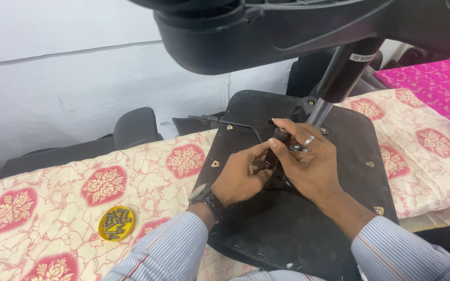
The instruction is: The person uses a screwdriver to tighten screws on the base of a chair. They repeatedly insert and turn the screwdriver at multiple screw locations on the black chair base while seated at a table.
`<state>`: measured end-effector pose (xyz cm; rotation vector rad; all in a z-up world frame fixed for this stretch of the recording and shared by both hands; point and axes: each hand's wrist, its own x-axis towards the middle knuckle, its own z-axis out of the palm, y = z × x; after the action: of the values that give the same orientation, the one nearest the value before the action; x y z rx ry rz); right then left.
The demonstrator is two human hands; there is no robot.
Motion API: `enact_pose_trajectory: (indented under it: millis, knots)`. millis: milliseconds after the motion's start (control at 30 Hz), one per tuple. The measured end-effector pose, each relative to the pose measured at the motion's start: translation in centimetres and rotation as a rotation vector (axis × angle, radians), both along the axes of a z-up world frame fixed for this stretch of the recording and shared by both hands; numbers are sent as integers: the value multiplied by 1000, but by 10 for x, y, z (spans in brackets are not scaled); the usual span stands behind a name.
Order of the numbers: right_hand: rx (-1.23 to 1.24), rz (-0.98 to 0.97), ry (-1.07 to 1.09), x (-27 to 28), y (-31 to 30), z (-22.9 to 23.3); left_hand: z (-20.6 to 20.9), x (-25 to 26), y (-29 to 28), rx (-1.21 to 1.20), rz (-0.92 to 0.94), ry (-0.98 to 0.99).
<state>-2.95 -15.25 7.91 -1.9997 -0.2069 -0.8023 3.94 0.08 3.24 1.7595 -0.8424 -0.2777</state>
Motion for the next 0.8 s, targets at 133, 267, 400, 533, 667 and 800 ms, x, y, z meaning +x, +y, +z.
enact_pose_trajectory:
  millis: [133,267,400,533,667,800]
  knots:
    - [23,-114,196,2,4,-2,22,10,-4,210,-29,83]
    - [-36,-116,213,8,-2,1,27,2,-4,173,67,-89]
    - [174,-38,394,11,-7,3,26,-5,-12,153,185,-130]
    - [237,17,331,6,-8,2,28,8,-8,176,17,-94]
    - [-47,-151,137,3,-7,2,31,16,-12,206,-54,-115]
    - [-7,-115,203,3,-7,4,27,-8,-15,177,153,-72]
